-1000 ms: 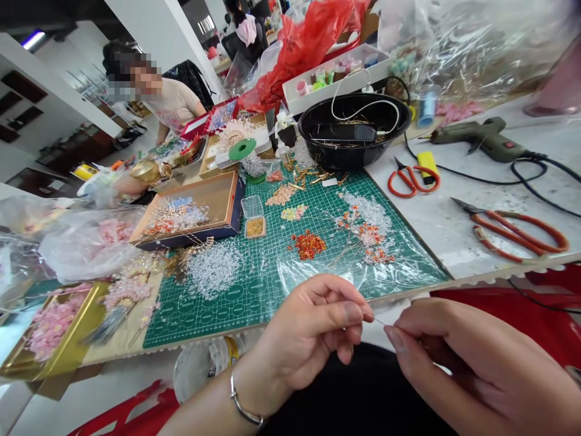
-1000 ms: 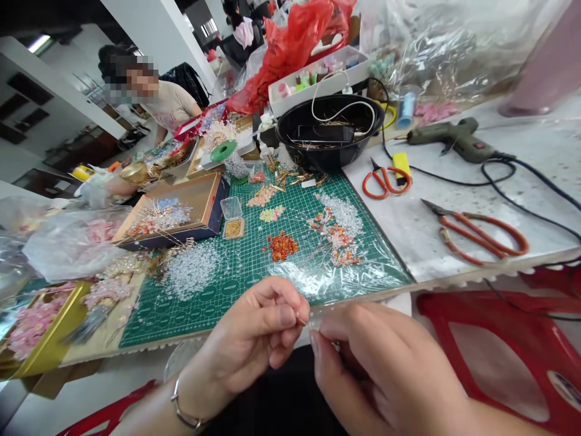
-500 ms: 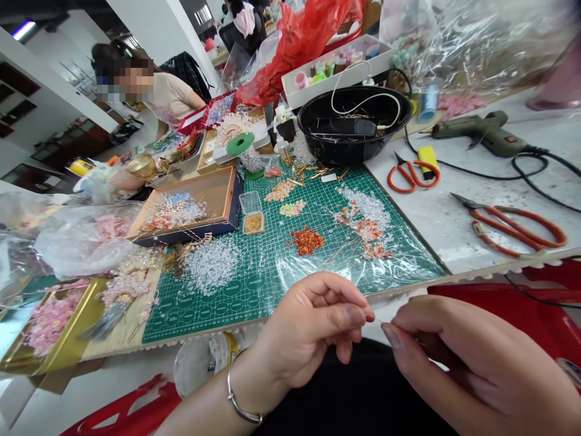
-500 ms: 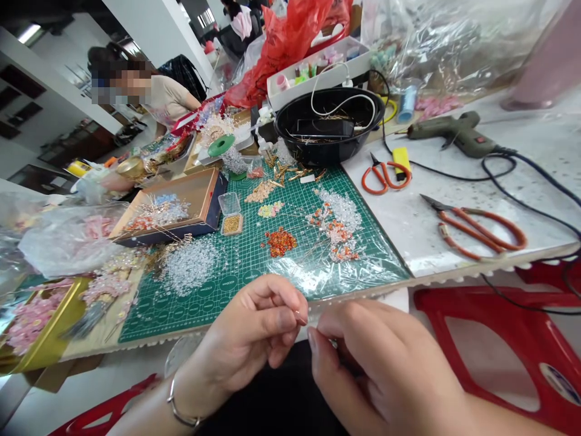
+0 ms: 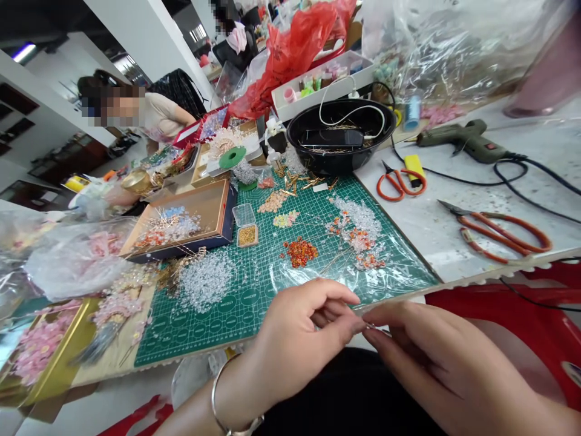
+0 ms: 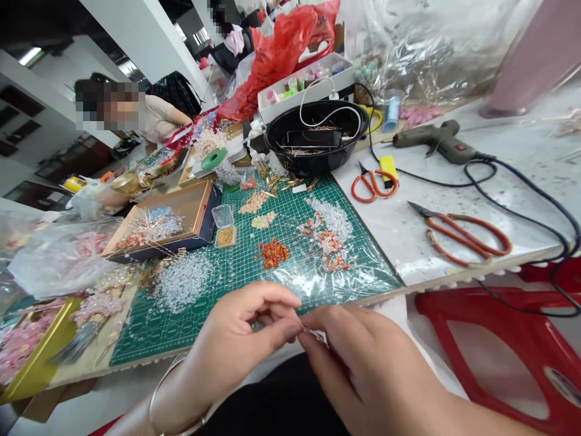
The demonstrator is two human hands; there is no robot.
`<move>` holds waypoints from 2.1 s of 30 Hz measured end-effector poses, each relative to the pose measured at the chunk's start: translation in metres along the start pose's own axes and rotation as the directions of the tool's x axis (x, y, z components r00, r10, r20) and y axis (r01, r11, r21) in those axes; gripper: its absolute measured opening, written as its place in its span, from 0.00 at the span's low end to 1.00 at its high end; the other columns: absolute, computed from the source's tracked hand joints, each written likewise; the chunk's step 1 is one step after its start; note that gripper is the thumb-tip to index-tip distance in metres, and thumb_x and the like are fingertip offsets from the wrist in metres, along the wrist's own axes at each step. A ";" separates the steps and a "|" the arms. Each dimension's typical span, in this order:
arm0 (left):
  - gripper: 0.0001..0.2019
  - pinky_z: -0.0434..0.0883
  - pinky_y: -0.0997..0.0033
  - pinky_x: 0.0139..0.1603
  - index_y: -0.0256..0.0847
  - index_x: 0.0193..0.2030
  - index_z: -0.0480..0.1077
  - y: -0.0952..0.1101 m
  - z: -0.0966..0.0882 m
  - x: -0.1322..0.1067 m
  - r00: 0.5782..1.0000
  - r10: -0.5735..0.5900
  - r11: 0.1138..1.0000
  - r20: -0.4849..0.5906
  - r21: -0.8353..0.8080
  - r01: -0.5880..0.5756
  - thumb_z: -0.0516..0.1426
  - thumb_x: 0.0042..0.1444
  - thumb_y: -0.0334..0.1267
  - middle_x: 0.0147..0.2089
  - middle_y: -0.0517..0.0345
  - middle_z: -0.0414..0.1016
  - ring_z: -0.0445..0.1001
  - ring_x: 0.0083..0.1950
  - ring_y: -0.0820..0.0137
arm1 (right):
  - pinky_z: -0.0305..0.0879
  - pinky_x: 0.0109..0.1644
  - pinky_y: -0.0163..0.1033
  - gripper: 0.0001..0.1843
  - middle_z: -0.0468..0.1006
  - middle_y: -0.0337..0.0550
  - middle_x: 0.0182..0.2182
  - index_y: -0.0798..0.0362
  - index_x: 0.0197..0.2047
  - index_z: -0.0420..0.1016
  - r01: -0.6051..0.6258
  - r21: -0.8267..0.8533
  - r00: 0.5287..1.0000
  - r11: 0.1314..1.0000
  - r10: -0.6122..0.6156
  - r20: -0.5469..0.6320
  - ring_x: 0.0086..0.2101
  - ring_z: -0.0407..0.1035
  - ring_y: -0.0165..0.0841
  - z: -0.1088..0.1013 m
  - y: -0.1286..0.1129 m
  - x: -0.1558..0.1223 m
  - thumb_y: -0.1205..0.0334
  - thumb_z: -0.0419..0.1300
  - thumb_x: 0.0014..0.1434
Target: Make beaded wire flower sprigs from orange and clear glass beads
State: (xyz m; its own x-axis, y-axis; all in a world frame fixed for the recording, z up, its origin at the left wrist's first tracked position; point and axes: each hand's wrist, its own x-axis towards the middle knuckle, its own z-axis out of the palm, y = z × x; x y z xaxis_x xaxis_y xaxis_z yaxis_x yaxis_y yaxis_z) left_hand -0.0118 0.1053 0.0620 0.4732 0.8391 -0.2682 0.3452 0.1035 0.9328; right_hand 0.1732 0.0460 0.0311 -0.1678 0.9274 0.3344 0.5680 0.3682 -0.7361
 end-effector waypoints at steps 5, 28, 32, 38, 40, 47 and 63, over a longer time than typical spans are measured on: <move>0.08 0.73 0.69 0.39 0.44 0.41 0.79 0.013 -0.032 0.076 0.947 0.279 0.826 -0.157 0.543 -0.153 0.57 0.64 0.40 0.36 0.59 0.82 0.78 0.36 0.70 | 0.69 0.23 0.31 0.09 0.76 0.36 0.21 0.49 0.34 0.70 0.001 -0.051 1.000 0.999 -0.001 0.006 0.19 0.71 0.28 -0.005 0.004 0.003 0.70 0.52 0.61; 0.04 0.75 0.72 0.37 0.39 0.41 0.73 0.021 -0.035 0.143 0.954 0.299 0.931 -0.040 0.231 -0.282 0.58 0.63 0.35 0.39 0.55 0.80 0.80 0.38 0.70 | 0.60 0.17 0.29 0.09 0.67 0.30 0.17 0.47 0.32 0.66 -0.054 0.022 0.996 0.998 0.055 -0.071 0.15 0.62 0.26 -0.015 0.022 0.000 0.67 0.54 0.64; 0.01 0.75 0.79 0.31 0.38 0.34 0.78 -0.001 -0.007 0.064 0.990 0.029 0.917 0.140 -0.397 0.029 0.66 0.55 0.31 0.31 0.59 0.79 0.78 0.30 0.76 | 0.59 0.17 0.29 0.07 0.68 0.29 0.16 0.47 0.33 0.66 -0.005 -0.029 0.991 1.000 0.001 -0.136 0.14 0.62 0.25 -0.018 0.016 -0.001 0.68 0.55 0.63; 0.04 0.76 0.82 0.32 0.38 0.33 0.80 -0.022 0.010 0.011 0.992 -0.050 0.725 0.117 -0.678 0.117 0.69 0.52 0.27 0.32 0.59 0.80 0.80 0.33 0.76 | 0.55 0.16 0.30 0.06 0.69 0.30 0.18 0.46 0.35 0.66 0.017 -0.044 0.993 0.999 -0.022 -0.113 0.14 0.61 0.25 -0.006 0.000 -0.002 0.67 0.56 0.64; 0.06 0.77 0.81 0.33 0.38 0.36 0.79 -0.022 0.008 0.003 0.994 -0.044 0.709 0.098 -0.698 0.100 0.69 0.53 0.27 0.33 0.60 0.81 0.81 0.33 0.76 | 0.55 0.16 0.31 0.06 0.70 0.31 0.19 0.45 0.36 0.67 0.004 -0.043 0.995 0.999 -0.008 -0.096 0.15 0.60 0.26 0.000 -0.004 -0.004 0.66 0.56 0.65; 0.13 0.77 0.80 0.37 0.38 0.43 0.72 -0.024 0.003 -0.015 0.996 -0.022 0.733 0.084 -0.676 0.073 0.69 0.54 0.29 0.36 0.59 0.82 0.81 0.34 0.78 | 0.54 0.16 0.32 0.05 0.70 0.30 0.20 0.45 0.37 0.66 0.010 -0.003 0.999 1.000 -0.010 -0.051 0.15 0.60 0.25 0.008 -0.014 -0.010 0.66 0.56 0.65; 0.12 0.76 0.81 0.39 0.39 0.44 0.71 -0.022 0.000 -0.024 0.997 0.004 0.780 0.082 -0.624 0.048 0.68 0.56 0.31 0.37 0.61 0.80 0.79 0.36 0.79 | 0.63 0.21 0.31 0.07 0.69 0.29 0.18 0.47 0.34 0.65 0.032 -0.060 0.999 0.998 -0.035 -0.040 0.16 0.65 0.25 0.006 -0.023 -0.010 0.66 0.55 0.64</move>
State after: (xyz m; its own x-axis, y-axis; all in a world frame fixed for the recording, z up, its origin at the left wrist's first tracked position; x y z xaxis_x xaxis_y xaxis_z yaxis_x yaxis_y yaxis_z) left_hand -0.0312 0.0832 0.0476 0.5394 0.7931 -0.2830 -0.2141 0.4542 0.8648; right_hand 0.1565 0.0285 0.0413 -0.1550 0.9107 0.3829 0.6098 0.3931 -0.6882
